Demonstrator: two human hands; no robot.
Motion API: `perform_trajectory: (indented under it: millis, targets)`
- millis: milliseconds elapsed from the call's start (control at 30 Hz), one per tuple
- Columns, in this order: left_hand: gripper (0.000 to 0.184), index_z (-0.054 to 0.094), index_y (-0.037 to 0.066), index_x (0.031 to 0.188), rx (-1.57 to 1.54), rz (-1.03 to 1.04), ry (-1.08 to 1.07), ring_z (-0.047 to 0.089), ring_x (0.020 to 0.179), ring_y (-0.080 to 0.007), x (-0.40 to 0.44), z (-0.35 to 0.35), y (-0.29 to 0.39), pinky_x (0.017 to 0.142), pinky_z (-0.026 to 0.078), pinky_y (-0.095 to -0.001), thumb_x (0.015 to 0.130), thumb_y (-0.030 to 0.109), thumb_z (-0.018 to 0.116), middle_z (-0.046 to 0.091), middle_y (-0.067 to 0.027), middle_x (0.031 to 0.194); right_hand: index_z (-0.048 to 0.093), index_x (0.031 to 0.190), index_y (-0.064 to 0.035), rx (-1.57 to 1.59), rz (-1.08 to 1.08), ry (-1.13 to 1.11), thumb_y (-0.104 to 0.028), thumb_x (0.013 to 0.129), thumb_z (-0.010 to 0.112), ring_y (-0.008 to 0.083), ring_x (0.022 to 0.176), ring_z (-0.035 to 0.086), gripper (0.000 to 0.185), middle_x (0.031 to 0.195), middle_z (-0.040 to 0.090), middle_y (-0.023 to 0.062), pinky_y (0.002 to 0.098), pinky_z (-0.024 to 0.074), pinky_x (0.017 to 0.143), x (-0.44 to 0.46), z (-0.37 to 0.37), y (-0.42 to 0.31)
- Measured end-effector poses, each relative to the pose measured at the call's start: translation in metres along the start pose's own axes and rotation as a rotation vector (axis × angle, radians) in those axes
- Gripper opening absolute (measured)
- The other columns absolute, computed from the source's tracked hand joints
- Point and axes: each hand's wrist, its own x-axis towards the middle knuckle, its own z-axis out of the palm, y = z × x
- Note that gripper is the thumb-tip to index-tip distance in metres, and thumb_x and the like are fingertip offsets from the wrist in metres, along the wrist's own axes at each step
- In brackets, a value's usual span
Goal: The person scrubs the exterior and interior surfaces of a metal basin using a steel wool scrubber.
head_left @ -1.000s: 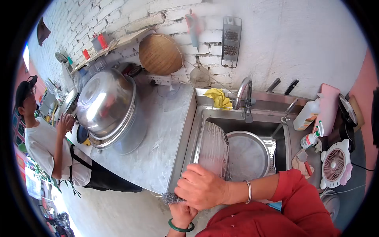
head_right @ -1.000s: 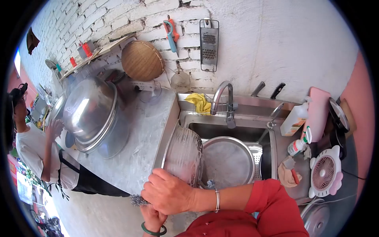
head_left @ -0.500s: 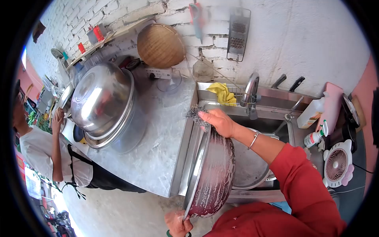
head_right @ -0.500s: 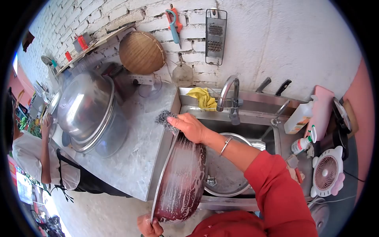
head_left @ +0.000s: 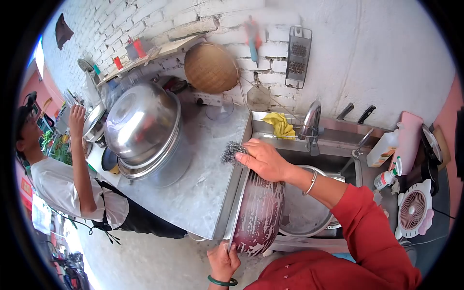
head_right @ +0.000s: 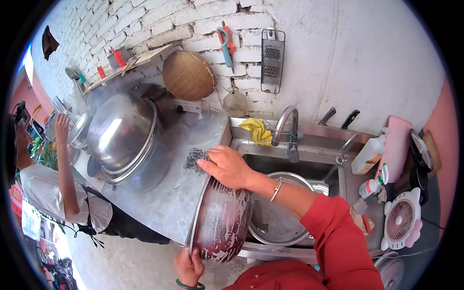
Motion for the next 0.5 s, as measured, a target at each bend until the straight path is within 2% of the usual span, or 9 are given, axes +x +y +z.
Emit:
perform_trajectory:
  millis: [67, 100, 133, 200, 233, 300, 400, 467, 500]
  targets:
    - [0.012, 0.048, 0.005, 0.074, -0.017, -0.013, 0.039, 0.047, 0.043, -0.0326, 0.016, 0.004, 0.012, 0.044, 0.035, -0.0409, 0.085, 0.005, 0.053, 0.046, -0.0122, 0.052, 0.055, 0.077, -0.0016, -0.115, -0.228, 0.091, -0.030, 0.087, 0.054, 0.0283, 0.077, 0.048, 0.031, 0.072, 0.049, 0.0087, 0.0379, 0.0400, 0.076, -0.010, -0.003, -0.050]
    - [0.008, 0.054, 0.004, 0.080, 0.006, -0.025, 0.023, 0.048, 0.044, -0.0332, 0.018, 0.008, 0.007, 0.044, 0.035, -0.0401, 0.082, 0.010, 0.058, 0.047, -0.0128, 0.053, 0.055, 0.077, -0.0031, -0.139, -0.314, 0.093, -0.030, 0.083, 0.057, 0.0268, 0.077, 0.048, 0.028, 0.073, 0.049, 0.0075, 0.0377, 0.0402, 0.077, -0.019, 0.001, -0.074]
    - [0.008, 0.054, 0.004, 0.080, 0.006, -0.016, 0.023, 0.048, 0.044, -0.0332, 0.021, 0.012, 0.002, 0.044, 0.035, -0.0401, 0.082, 0.010, 0.058, 0.047, -0.0128, 0.053, 0.055, 0.076, -0.0046, -0.160, -0.395, 0.094, -0.030, 0.079, 0.060, 0.0253, 0.077, 0.049, 0.026, 0.074, 0.050, 0.0063, 0.0375, 0.0403, 0.078, -0.032, 0.010, -0.093]
    - [0.016, 0.059, 0.004, 0.086, 0.057, 0.235, 0.043, 0.049, 0.047, -0.0348, 0.027, 0.016, -0.005, 0.045, 0.036, -0.0399, 0.078, 0.017, 0.063, 0.050, -0.0150, 0.055, 0.056, 0.075, -0.0071, -0.267, -0.438, 0.032, -0.029, 0.073, 0.064, 0.0234, 0.077, 0.050, 0.024, 0.075, 0.049, 0.0047, 0.0366, 0.0409, 0.080, -0.064, 0.040, -0.117]
    - [0.023, 0.062, 0.003, 0.087, 0.022, 0.162, 0.052, 0.051, 0.051, -0.0366, 0.025, 0.016, -0.001, 0.048, 0.037, -0.0400, 0.074, 0.022, 0.065, 0.055, -0.0165, 0.063, 0.056, 0.075, -0.0071, -0.277, -0.439, 0.042, -0.029, 0.073, 0.064, 0.0234, 0.077, 0.050, 0.024, 0.075, 0.049, 0.0047, 0.0366, 0.0409, 0.080, -0.066, 0.041, -0.119]
    - [0.018, 0.061, 0.003, 0.083, -0.013, 0.161, 0.038, 0.051, 0.052, -0.0366, 0.023, 0.019, -0.006, 0.049, 0.038, -0.0400, 0.076, 0.019, 0.063, 0.055, -0.0165, 0.064, 0.055, 0.074, -0.0074, -0.242, -0.460, 0.150, -0.029, 0.070, 0.065, 0.0221, 0.076, 0.049, 0.023, 0.072, 0.047, 0.0034, 0.0359, 0.0411, 0.081, -0.068, 0.040, -0.120]
    - [0.008, 0.055, 0.004, 0.077, 0.085, 0.176, 0.006, 0.050, 0.050, -0.0347, 0.018, 0.009, -0.007, 0.047, 0.037, -0.0402, 0.081, 0.010, 0.055, 0.053, -0.0150, 0.061, 0.054, 0.069, -0.0072, -0.240, -0.479, 0.076, -0.028, 0.077, 0.060, 0.0232, 0.073, 0.050, 0.023, 0.070, 0.049, 0.0053, 0.0376, 0.0403, 0.074, -0.054, 0.029, -0.100]
    - [0.011, 0.052, 0.006, 0.071, 0.133, 0.149, 0.042, 0.052, 0.047, -0.0272, 0.015, 0.005, -0.001, 0.045, 0.039, -0.0370, 0.080, 0.007, 0.059, 0.053, -0.0081, 0.061, 0.053, 0.067, -0.0059, -0.201, -0.332, 0.204, -0.028, 0.086, 0.054, 0.0276, 0.071, 0.051, 0.029, 0.067, 0.050, 0.0092, 0.0393, 0.0401, 0.070, -0.028, 0.006, -0.078]
    - [0.008, 0.051, 0.006, 0.077, 0.062, 0.133, 0.031, 0.051, 0.046, -0.0272, 0.008, 0.004, -0.002, 0.043, 0.038, -0.0368, 0.082, 0.004, 0.057, 0.052, -0.0074, 0.060, 0.053, 0.066, -0.0048, -0.163, -0.228, 0.158, -0.030, 0.088, 0.052, 0.0303, 0.070, 0.051, 0.034, 0.066, 0.050, 0.0120, 0.0405, 0.0400, 0.070, -0.020, -0.002, -0.061]
